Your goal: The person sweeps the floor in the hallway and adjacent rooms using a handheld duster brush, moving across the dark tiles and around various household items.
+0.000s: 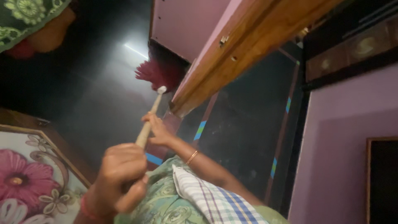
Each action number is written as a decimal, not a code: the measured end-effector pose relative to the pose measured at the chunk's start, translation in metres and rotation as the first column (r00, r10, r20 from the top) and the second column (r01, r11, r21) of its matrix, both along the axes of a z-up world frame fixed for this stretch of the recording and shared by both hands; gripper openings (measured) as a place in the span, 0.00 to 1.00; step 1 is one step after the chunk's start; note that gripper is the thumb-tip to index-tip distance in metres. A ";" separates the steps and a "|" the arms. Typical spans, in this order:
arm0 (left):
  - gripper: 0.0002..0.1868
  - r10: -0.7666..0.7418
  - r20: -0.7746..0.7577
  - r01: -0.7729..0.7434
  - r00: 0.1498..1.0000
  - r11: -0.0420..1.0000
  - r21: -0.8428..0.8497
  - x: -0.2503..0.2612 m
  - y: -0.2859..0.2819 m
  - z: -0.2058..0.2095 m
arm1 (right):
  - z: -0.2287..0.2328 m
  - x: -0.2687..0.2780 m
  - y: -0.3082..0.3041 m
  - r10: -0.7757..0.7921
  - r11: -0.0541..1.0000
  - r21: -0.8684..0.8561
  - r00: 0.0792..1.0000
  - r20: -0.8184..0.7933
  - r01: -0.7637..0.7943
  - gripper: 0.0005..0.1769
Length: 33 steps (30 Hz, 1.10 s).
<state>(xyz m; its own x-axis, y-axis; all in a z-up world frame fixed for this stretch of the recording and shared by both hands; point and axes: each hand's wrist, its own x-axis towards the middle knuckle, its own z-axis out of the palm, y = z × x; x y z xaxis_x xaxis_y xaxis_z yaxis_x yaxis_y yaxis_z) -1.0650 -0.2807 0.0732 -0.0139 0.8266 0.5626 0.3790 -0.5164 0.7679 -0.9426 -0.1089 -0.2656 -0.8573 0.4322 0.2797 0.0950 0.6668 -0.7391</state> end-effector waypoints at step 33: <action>0.15 0.251 -0.074 -0.244 0.965 0.966 0.088 0.264 -0.098 -0.042 | 0.090 0.222 -0.203 0.198 0.962 -0.175 0.976 -0.093 -0.212 0.21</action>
